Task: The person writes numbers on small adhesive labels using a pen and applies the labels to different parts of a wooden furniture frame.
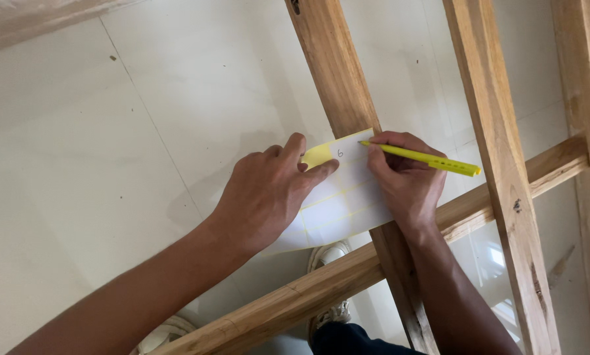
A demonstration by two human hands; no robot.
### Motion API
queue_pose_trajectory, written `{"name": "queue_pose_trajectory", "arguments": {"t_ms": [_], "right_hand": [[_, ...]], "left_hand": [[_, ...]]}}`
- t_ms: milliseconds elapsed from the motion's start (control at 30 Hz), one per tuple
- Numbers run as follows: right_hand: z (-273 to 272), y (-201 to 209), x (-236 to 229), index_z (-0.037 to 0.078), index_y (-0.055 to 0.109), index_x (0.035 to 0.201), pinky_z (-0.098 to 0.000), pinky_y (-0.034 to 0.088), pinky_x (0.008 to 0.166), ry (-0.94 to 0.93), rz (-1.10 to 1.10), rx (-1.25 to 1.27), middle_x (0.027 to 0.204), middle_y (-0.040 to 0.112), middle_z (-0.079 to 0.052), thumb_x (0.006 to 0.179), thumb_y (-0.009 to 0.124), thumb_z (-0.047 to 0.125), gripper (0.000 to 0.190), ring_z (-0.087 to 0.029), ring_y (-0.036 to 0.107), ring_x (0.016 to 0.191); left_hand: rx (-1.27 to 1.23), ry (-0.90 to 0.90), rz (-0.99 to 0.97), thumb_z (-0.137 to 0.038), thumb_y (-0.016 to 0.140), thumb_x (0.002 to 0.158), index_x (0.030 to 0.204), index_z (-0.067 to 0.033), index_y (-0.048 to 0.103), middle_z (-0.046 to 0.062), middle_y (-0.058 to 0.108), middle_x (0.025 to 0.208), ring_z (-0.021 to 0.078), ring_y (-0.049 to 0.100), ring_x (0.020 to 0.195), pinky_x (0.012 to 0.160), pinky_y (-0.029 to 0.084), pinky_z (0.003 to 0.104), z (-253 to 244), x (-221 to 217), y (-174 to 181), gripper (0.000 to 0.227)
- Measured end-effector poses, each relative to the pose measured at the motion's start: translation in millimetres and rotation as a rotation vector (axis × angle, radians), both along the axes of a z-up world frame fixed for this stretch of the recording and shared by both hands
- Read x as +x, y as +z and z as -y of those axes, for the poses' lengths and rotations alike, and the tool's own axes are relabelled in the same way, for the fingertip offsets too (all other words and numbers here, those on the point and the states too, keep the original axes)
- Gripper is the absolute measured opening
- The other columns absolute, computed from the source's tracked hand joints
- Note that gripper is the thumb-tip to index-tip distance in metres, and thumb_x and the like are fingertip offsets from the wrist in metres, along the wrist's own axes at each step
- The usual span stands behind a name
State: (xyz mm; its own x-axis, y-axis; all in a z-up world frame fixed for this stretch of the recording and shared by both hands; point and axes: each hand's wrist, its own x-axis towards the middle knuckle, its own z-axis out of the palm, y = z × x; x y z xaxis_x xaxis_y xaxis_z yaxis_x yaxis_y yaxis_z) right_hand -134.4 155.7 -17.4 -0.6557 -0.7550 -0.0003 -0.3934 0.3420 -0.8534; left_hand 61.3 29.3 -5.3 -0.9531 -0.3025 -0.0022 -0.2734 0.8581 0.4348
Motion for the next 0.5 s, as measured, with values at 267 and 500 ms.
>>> {"name": "queue_pose_trajectory", "arguments": {"t_ms": [267, 500], "right_hand": [[-1.7, 0.7, 2.9, 0.013, 0.075, 0.093, -0.0175, 0.042, 0.055, -0.143, -0.003, 0.128, 0.077, 0.067, 0.006, 0.087, 0.071, 0.007, 0.009, -0.003, 0.053, 0.061], [-1.1, 4.9, 5.4, 0.01, 0.077, 0.095, -0.0166, 0.045, 0.058, -0.098, 0.072, 0.049, 0.081, 0.069, 0.003, 0.093, 0.076, 0.007, 0.005, -0.004, 0.056, 0.065]], "left_hand": [[-0.175, 0.139, -0.114, 0.0, 0.068, 0.086, 0.125, -0.0339, 0.072, 0.003, 0.043, 0.086, 0.0184, 0.044, 0.048, 0.037, 0.038, 0.034, -9.6, -1.2, -20.1, 0.051], [-0.201, 0.138, -0.12, -0.003, 0.07, 0.085, 0.127, -0.0353, 0.074, 0.004, 0.046, 0.088, 0.018, 0.044, 0.049, 0.038, 0.039, 0.034, -10.2, -2.0, -22.6, 0.053]]}}
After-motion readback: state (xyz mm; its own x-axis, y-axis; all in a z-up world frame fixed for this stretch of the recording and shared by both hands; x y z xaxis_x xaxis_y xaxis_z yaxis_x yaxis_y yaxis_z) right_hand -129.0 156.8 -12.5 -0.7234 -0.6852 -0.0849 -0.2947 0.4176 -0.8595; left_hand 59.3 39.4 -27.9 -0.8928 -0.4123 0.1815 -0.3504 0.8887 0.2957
